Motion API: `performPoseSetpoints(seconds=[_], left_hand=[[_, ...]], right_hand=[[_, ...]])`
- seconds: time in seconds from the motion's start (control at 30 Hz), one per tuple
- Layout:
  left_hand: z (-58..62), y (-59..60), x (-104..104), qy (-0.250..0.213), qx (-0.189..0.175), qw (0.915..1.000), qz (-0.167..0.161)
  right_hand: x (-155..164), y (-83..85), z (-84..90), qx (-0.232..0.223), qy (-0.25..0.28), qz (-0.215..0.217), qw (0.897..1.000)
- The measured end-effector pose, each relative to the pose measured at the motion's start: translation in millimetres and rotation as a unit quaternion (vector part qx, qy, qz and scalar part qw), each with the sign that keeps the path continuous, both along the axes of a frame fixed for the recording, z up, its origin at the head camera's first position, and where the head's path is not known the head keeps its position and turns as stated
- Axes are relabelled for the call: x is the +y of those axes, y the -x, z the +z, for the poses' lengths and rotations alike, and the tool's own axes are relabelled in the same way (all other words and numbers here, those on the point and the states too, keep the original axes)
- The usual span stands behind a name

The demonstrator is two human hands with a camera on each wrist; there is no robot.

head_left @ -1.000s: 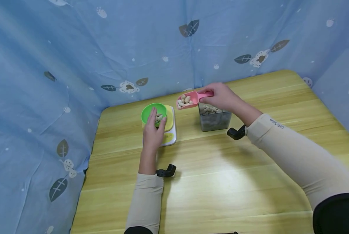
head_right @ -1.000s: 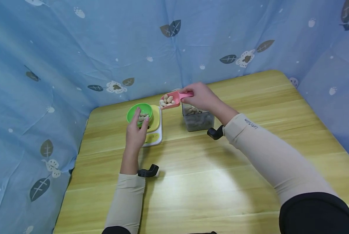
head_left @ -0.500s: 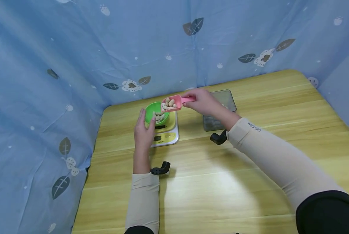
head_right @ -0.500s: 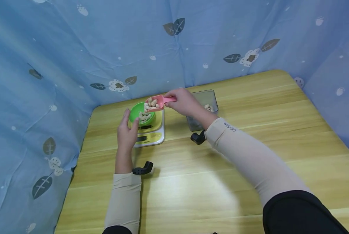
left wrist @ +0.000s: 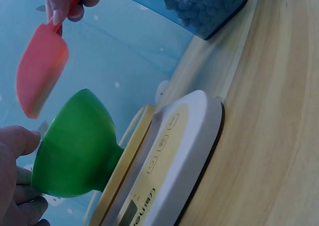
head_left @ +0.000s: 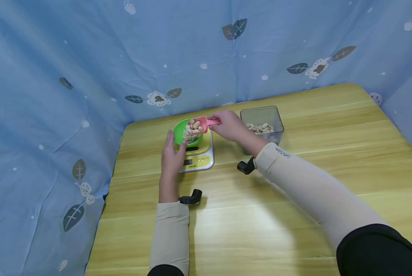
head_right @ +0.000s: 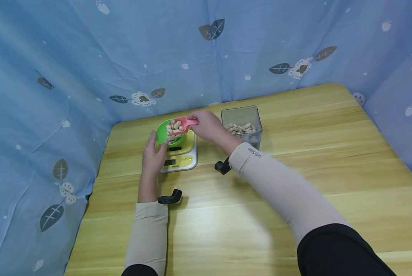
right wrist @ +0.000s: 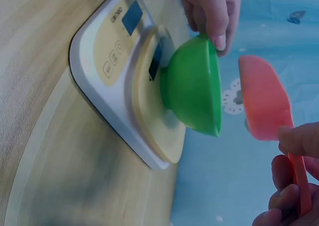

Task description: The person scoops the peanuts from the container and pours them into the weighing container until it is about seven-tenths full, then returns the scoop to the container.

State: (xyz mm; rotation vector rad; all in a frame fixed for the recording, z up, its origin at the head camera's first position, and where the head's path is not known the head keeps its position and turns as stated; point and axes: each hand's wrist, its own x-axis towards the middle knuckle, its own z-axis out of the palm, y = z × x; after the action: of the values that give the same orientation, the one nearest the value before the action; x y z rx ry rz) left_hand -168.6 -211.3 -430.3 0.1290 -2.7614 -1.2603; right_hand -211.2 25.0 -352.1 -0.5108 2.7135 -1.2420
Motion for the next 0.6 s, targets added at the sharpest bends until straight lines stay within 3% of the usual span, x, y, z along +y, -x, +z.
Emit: performPoseSetpoints(seconds=[0.3,0.6], left_hand=[[-5.0,0.9,0,-0.003,-0.013,0.9999,0.002],[-2.6,0.5,-1,-0.008,-0.011,0.9999,0.006]], right_hand=[[-16,4.4,-8.3,0.048,-0.059,-0.001,0.997],[-24,-1.8,1.4,0.135,-0.140,0.023,0.981]])
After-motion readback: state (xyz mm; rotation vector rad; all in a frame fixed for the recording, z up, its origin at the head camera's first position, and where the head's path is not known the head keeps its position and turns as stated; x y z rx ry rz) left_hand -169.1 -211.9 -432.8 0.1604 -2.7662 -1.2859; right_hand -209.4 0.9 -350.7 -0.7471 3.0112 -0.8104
